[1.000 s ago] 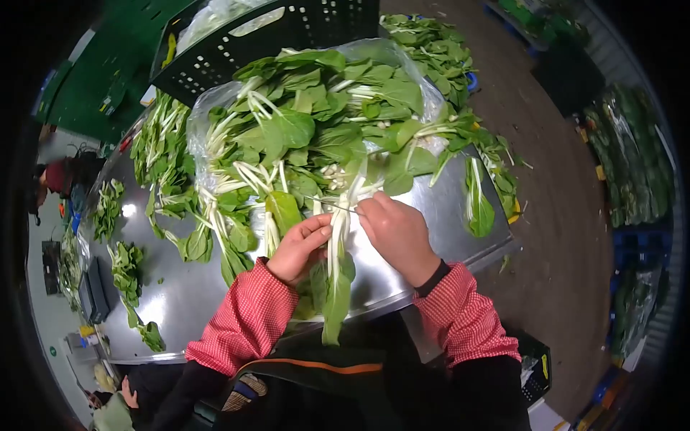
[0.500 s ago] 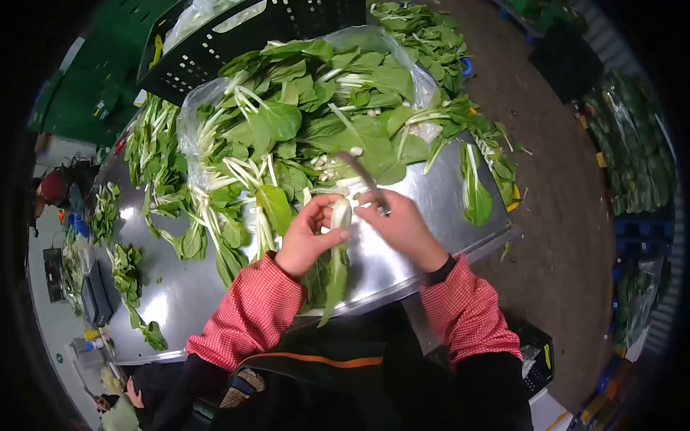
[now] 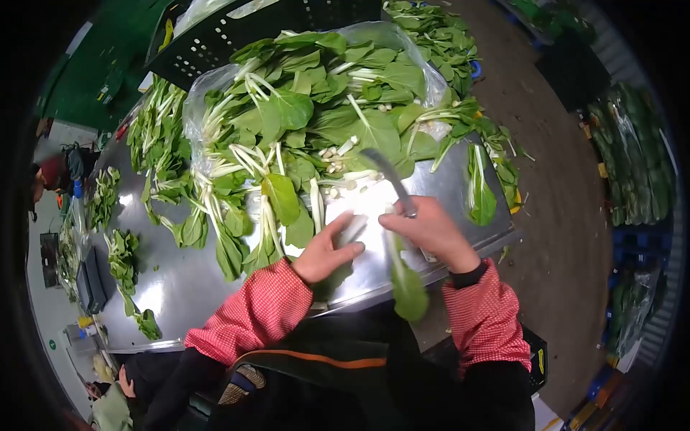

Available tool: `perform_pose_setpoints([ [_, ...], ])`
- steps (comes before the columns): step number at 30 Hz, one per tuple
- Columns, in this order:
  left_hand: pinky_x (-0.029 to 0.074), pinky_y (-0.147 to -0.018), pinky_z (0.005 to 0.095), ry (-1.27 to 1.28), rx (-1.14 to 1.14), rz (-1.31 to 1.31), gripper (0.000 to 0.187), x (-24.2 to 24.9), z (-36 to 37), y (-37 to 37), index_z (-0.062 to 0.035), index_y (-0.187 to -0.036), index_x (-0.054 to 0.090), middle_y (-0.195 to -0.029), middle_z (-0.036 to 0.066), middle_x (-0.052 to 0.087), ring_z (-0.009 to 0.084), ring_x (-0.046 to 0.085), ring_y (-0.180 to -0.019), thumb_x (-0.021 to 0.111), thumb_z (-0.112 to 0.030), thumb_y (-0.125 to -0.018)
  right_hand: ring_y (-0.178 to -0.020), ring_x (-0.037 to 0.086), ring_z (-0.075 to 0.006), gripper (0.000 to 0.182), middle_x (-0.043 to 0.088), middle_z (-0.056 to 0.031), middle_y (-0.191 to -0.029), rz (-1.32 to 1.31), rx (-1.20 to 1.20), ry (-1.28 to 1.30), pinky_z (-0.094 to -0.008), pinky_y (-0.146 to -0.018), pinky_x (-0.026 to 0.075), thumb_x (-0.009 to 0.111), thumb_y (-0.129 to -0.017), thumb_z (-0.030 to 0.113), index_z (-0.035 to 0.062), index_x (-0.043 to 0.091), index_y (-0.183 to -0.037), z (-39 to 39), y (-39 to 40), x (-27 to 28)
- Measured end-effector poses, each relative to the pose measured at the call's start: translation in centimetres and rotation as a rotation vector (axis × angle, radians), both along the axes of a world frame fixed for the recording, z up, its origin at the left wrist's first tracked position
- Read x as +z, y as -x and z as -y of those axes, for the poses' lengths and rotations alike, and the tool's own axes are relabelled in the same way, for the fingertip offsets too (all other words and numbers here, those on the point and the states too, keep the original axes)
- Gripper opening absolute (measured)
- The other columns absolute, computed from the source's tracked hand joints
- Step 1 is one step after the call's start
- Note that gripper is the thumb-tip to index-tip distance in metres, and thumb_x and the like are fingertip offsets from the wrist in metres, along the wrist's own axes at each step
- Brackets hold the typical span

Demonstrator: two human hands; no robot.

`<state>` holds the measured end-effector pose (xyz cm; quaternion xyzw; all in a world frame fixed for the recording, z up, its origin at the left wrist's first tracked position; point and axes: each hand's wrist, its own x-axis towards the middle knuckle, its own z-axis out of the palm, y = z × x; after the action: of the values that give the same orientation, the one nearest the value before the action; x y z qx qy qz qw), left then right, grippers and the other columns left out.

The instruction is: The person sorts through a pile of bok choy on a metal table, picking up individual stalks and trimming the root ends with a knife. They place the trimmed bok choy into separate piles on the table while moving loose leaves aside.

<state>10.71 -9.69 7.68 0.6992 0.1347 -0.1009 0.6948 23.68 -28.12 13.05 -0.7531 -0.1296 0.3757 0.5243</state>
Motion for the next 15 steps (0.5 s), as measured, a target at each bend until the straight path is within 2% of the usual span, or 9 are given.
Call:
perform_pose_setpoints([
  [1, 0.05, -0.085, 0.026, -0.051, -0.005, 0.098, 0.054, 0.2, 0.4, 0.0, 0.0031, -0.137, 0.037, -0.117, 0.008, 0.057, 0.0127, 0.057, -0.1, 0.062, -0.012, -0.092, -0.057, 0.055, -0.0098, 0.03, 0.059, -0.0051, -0.062, 0.179, 0.058, -0.021, -0.0273, -0.052, 0.042, 0.07, -0.081, 0.027, -0.001, 0.068, -0.089, -1.0, 0.5, -1.9],
  [2, 0.05, -0.086, 0.0269, 0.124, -0.014, 0.058, 0.051, 0.5, 0.2, 0.0, 0.0029, -0.136, 0.038, -0.117, 0.009, 0.057, 0.0139, 0.058, -0.1, 0.061, -0.011, -0.092, -0.058, 0.056, -0.011, 0.031, 0.06, -0.0078, -0.061, 0.361, 0.115, -0.043, -0.0291, -0.053, 0.043, 0.071, -0.081, 0.028, -0.0015, 0.068, -0.088, -1.8, 0.9, -3.1],
  [3, 0.05, -0.087, 0.0279, 0.298, -0.024, 0.02, 0.049, 0.7, -0.3, -0.2, 0.0026, -0.135, 0.04, -0.117, 0.01, 0.057, 0.015, 0.059, -0.101, 0.06, -0.01, -0.093, -0.059, 0.06, -0.0179, 0.035, 0.06, -0.0151, -0.062, 0.26, 0.101, -0.045, -0.0345, -0.055, 0.045, 0.07, -0.082, 0.033, -0.0019, 0.069, -0.086, -3.4, 1.5, -2.5],
  [4, 0.051, -0.088, 0.0289, 0.472, -0.034, -0.018, 0.047, 0.9, -0.8, -0.2, 0.0024, -0.134, 0.041, -0.117, 0.011, 0.058, 0.0162, 0.06, -0.101, 0.059, -0.009, -0.093, -0.059, 0.06, -0.0212, 0.036, 0.06, -0.0161, -0.063, 0.306, 0.065, -0.017, -0.0356, -0.055, 0.045, 0.069, -0.082, 0.034, -0.0019, 0.068, -0.085, -4.7, 1.8, -2.3],
  [6, 0.053, -0.081, 0.0299, 0.469, 0.148, -0.083, 0.034, 0.5, -2.4, 0.8, 0.0003, -0.125, 0.048, -0.092, 0.005, 0.062, 0.0169, 0.064, -0.083, 0.058, -0.006, -0.093, -0.06, 0.062, -0.028, 0.039, 0.061, -0.0182, -0.064, 0.395, -0.007, 0.034, -0.0379, -0.056, 0.045, 0.069, -0.082, 0.037, -0.0018, 0.067, -0.084, -7.2, 1.7, -2.1],
  [8, 0.053, -0.074, 0.0278, 0.473, 0.27, -0.101, 0.024, 1.4, -4.6, 1.6, -0.0001, -0.115, 0.055, -0.081, 0.003, 0.061, 0.0134, 0.062, -0.074, 0.06, -0.008, -0.093, -0.062, 0.061, -0.0342, 0.041, 0.061, -0.019, -0.066, 0.48, 0.0, 0.094, -0.0408, -0.058, 0.046, 0.068, -0.082, 0.039, -0.0015, 0.064, -0.081, -9.6, 1.4, -4.3],
  [10, 0.051, -0.063, 0.0242, 0.43, 0.315, -0.073, 0.018, 1.5, -6.5, 2.6, -0.0015, -0.106, 0.059, -0.078, 0.002, 0.061, 0.0092, 0.057, -0.064, 0.063, -0.012, -0.091, -0.068, 0.062, -0.0398, 0.045, 0.062, -0.0206, -0.072, 0.641, 0.061, 0.197, -0.0451, -0.06, 0.047, 0.068, -0.081, 0.043, -0.0011, 0.059, -0.082, -12.1, 1.5, -7.8],
  [12, 0.045, -0.052, 0.019, 0.296, 0.38, -0.156, 0.019, 2.1, -7.9, 2.9, -0.0035, -0.101, 0.062, -0.072, -0.002, 0.059, 0.0054, 0.053, -0.056, 0.069, -0.015, -0.088, -0.073, 0.062, -0.0404, 0.045, 0.063, -0.0223, -0.077, 0.746, 0.099, 0.256, -0.045, -0.063, 0.048, 0.068, -0.081, 0.042, -0.0014, 0.057, -0.087, -13.6, 2.2, -9.3],
  [15, 0.045, -0.055, 0.0183, 0.225, 0.407, -0.16, 0.027, 2.2, -9.1, 3.2, -0.0017, -0.108, 0.062, -0.076, -0.002, 0.06, 0.0046, 0.054, -0.059, 0.07, -0.015, -0.086, -0.073, 0.064, -0.0322, 0.038, 0.064, -0.0168, -0.077, 0.549, 0.063, 0.176, -0.0398, -0.063, 0.049, 0.07, -0.08, 0.033, -0.0015, 0.056, -0.09, -13.3, 2.2, -10.8],
])
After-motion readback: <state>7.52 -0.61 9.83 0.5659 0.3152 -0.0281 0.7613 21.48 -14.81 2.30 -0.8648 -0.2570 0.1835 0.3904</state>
